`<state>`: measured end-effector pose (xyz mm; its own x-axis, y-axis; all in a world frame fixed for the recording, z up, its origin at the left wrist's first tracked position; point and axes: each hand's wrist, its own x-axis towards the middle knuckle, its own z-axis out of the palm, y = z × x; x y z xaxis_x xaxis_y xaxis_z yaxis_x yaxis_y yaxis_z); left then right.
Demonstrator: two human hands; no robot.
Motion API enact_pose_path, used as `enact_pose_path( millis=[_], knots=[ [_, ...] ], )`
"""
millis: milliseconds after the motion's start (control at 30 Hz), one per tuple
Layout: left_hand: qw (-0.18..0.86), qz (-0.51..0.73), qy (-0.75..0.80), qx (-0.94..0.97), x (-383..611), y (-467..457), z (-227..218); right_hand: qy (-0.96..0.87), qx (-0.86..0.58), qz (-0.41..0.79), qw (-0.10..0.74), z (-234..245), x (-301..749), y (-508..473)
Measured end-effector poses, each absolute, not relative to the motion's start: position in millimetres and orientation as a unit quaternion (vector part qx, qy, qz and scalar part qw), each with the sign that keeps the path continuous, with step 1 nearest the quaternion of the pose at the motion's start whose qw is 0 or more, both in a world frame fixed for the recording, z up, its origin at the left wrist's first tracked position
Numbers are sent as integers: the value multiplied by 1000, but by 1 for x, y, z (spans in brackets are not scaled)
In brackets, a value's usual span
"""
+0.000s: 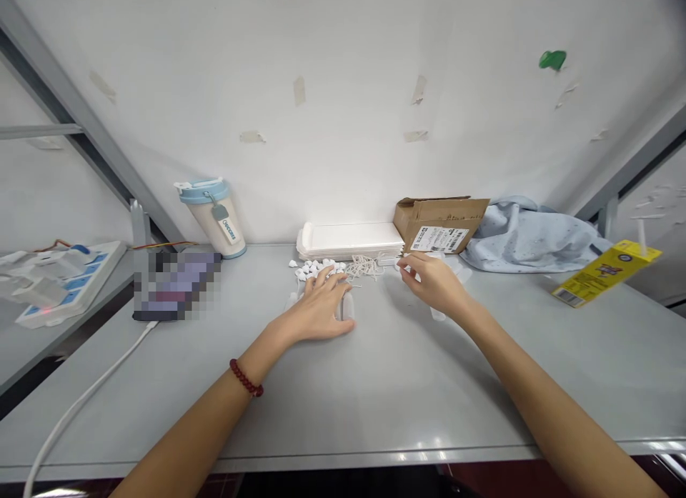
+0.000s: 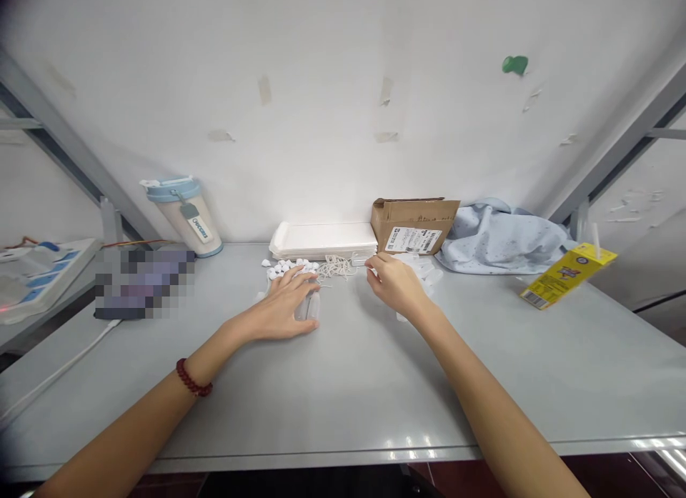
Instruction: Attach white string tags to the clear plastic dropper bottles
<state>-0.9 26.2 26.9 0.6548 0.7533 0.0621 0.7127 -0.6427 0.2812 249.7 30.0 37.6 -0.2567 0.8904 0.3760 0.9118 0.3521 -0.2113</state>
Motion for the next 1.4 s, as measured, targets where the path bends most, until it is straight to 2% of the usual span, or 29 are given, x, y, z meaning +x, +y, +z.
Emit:
enact_pose_path(
  millis=[433, 767, 967, 1200, 1400],
  knots=[
    [113, 94, 417, 897, -7, 27, 27, -793, -564, -21, 229, 32, 253, 35],
    [113, 89, 420, 896, -11, 30, 23, -786, -584, -24, 203, 33, 258, 37],
    [121, 95, 414, 897, -13, 29, 26, -771, -625, -66, 101, 39, 259, 36],
    [152, 136, 418, 885, -3, 29, 30, -750, -653, -101, 20, 46, 261, 34],
    [92, 138, 396, 903, 31, 44, 35, -758, -643, -107, -18, 49, 264, 34]
  ],
)
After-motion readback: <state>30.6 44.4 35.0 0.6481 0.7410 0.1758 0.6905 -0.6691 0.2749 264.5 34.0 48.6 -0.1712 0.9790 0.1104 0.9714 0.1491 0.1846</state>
